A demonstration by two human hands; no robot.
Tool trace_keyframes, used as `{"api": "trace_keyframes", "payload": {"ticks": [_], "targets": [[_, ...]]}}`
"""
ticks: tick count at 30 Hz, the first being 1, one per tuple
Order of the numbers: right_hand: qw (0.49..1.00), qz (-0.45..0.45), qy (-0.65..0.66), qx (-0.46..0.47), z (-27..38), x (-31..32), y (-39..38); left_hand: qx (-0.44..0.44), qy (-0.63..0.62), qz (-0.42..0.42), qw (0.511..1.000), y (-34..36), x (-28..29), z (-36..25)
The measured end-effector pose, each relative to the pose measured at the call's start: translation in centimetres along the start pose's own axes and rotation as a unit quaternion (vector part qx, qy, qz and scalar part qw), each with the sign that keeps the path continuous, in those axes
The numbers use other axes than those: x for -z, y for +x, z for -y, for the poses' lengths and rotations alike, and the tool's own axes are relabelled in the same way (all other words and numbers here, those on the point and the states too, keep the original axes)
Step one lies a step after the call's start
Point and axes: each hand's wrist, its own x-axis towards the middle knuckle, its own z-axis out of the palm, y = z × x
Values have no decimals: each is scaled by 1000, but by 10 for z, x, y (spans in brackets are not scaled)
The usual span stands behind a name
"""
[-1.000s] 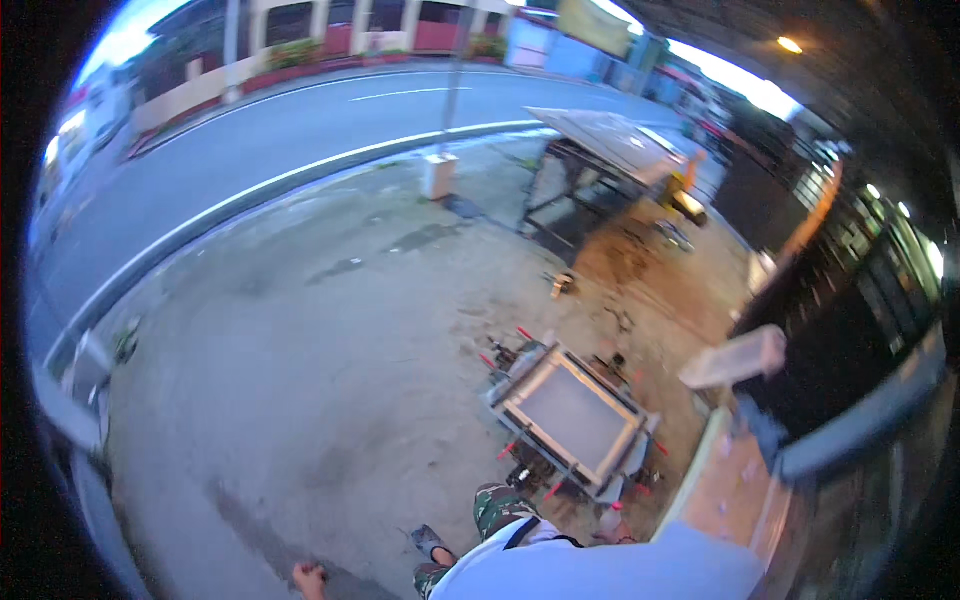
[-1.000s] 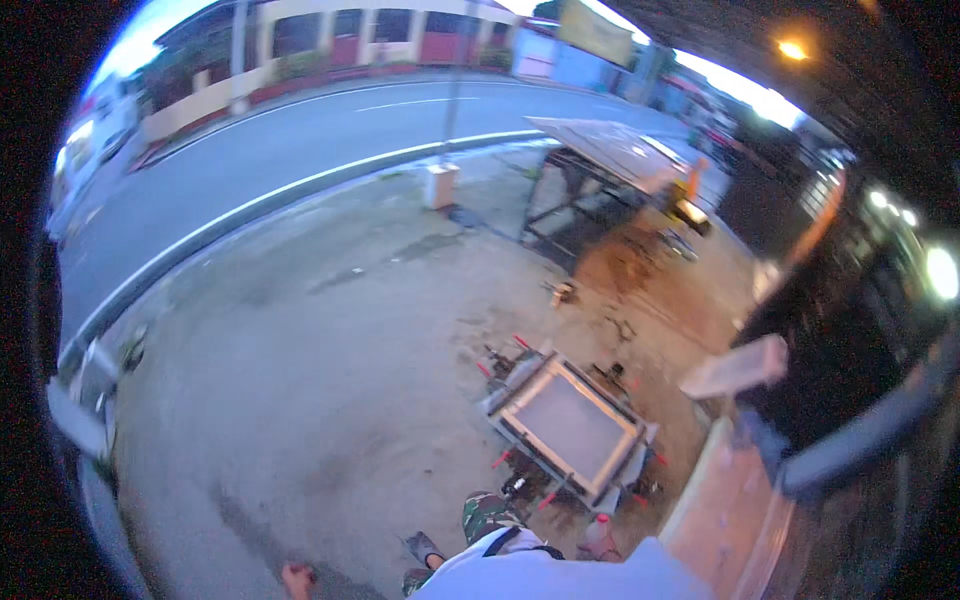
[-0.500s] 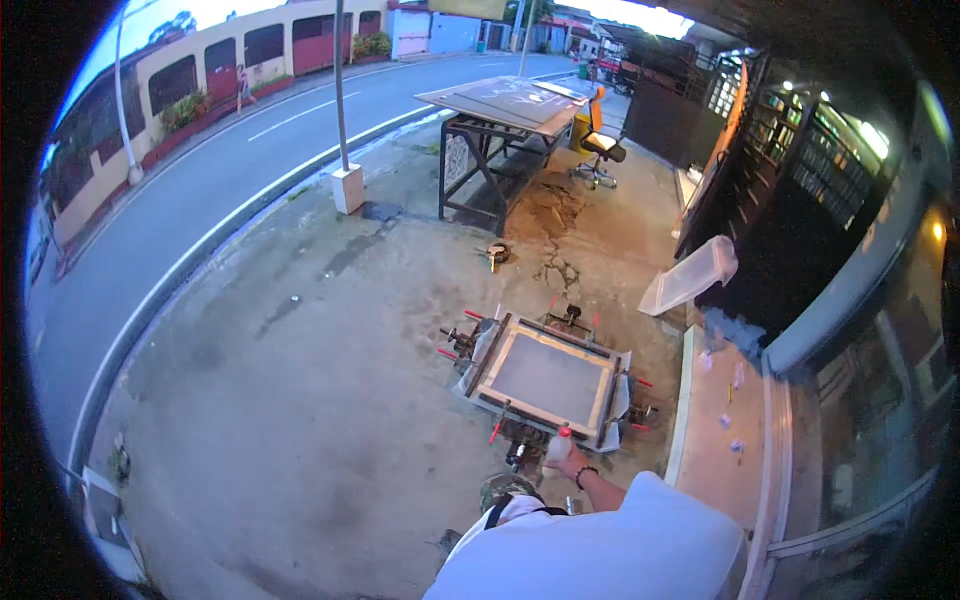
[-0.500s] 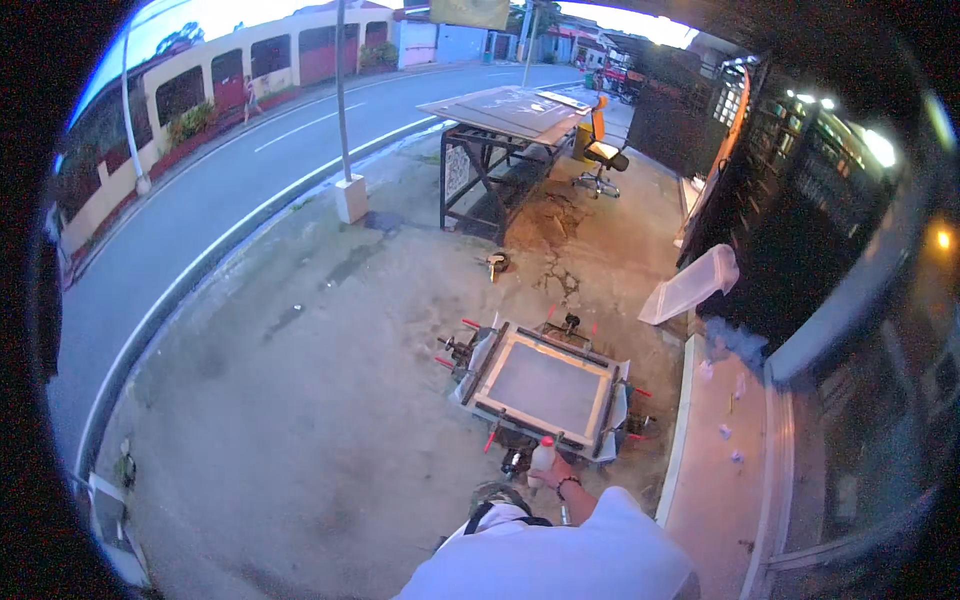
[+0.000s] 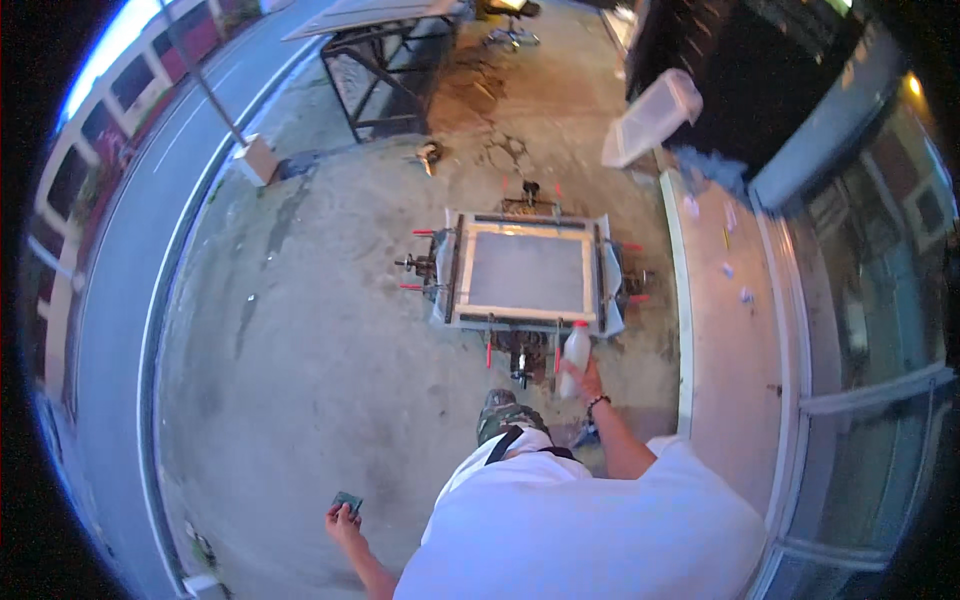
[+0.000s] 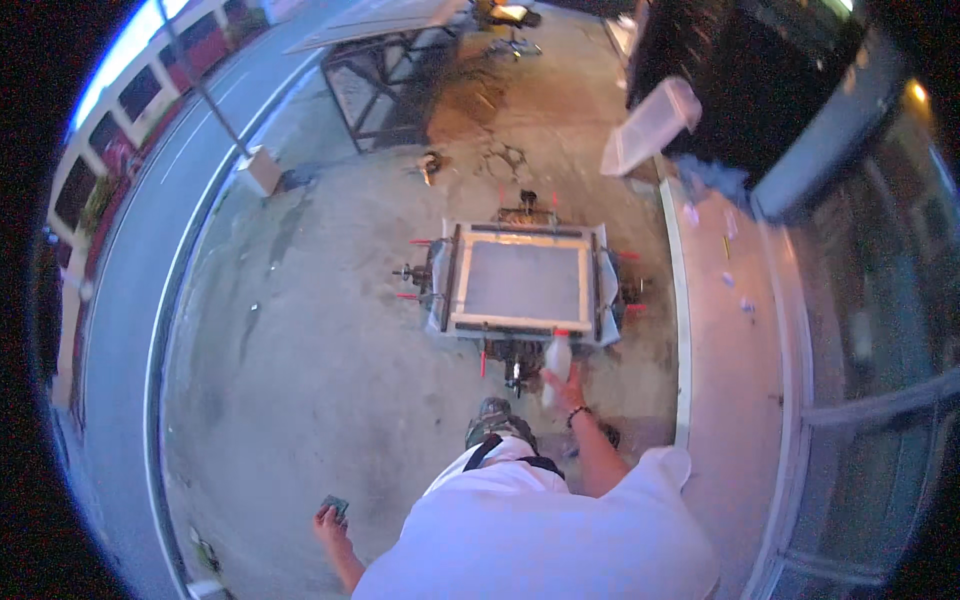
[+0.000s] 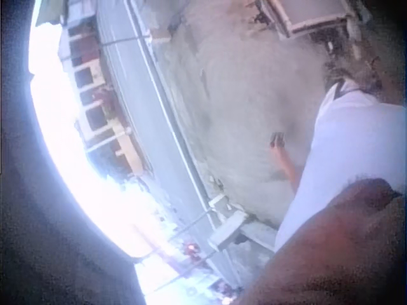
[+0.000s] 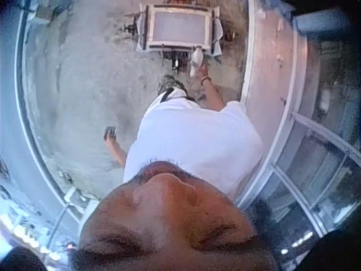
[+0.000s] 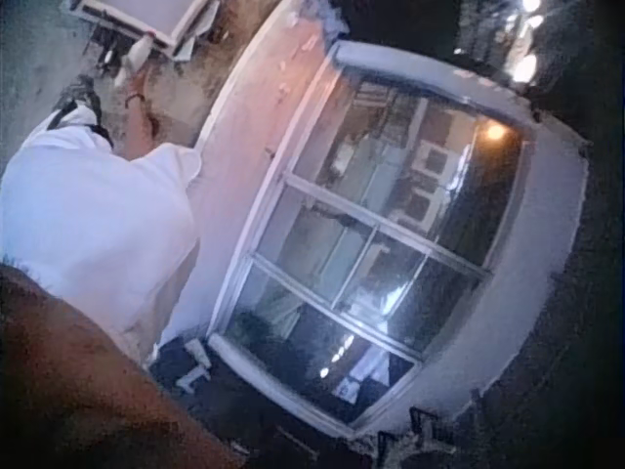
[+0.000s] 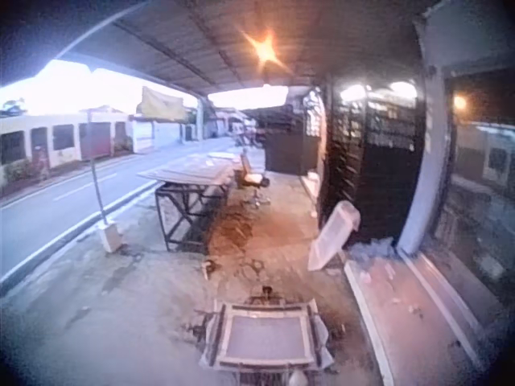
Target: The person applies liquid adhesive along the borders of a screen printing frame from a small bottle, then rubs and spreads the liquid thoroughly across the tape edges using a green sponge scrub pad.
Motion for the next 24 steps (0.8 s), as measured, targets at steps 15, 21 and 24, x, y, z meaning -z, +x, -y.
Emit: {"api": "trace_keyframes", "payload": {"ticks": [15, 21, 24], "targets": [[961, -249, -25, -116, 16, 66, 43, -141, 314, 451, 823, 138, -455, -107], [956, -249, -88, -125, 9, 44, 72, -125, 359, 588, 714, 132, -576, -68], [946, -244, -139, -160, 40, 26, 104, -110, 435, 639, 625, 151, -622, -41]]}}
